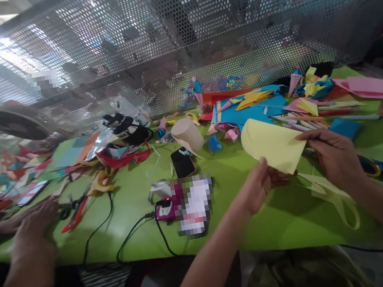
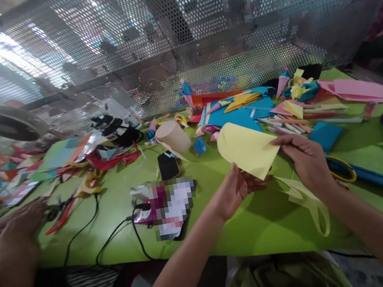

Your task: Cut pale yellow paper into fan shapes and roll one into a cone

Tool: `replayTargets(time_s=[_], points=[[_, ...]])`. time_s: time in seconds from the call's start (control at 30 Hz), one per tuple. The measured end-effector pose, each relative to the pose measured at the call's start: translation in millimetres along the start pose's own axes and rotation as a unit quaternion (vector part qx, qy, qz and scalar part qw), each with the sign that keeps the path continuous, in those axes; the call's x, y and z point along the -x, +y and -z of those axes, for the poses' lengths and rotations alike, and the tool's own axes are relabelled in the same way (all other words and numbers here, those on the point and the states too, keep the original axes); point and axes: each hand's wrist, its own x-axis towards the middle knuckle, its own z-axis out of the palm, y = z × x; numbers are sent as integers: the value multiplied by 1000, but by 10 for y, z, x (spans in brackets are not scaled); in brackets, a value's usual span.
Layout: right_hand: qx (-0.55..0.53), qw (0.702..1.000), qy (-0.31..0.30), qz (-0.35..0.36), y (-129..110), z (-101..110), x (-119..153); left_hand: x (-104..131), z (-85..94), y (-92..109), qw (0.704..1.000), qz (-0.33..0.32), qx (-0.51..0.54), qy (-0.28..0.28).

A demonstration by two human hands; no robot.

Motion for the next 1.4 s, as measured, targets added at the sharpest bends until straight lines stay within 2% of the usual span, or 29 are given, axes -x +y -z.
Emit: replayTargets(time_s=[0.1, 0.27, 0.57, 0.9, 1.07, 1.23, 1.4], points=[[-28, 999, 16, -31, -70, -8, -5, -2, -112, 10, 999, -8, -19, 25], [-34, 999, 12, -16, -83, -15, -6, -52, -171, 3, 995, -27, -28, 88], [32, 998, 20, 46, -142, -23, 8, -57, -157, -10, 996, -11, -12, 82], [12, 999, 9, 39, -95, -35, -2, -50, -133, -41, 996, -32, -41, 75], [-65, 998, -21, -12, -110, -58, -3, -84, -85, -82, 990, -53, -73, 106], [-208, 973, -40, -95, -30, -39, -64, -93, -17, -113, 982, -89, -107, 129], [-175, 972, -64, -144, 17, -7, -111, -87, -10, -120, 976, -105, -134, 138]])
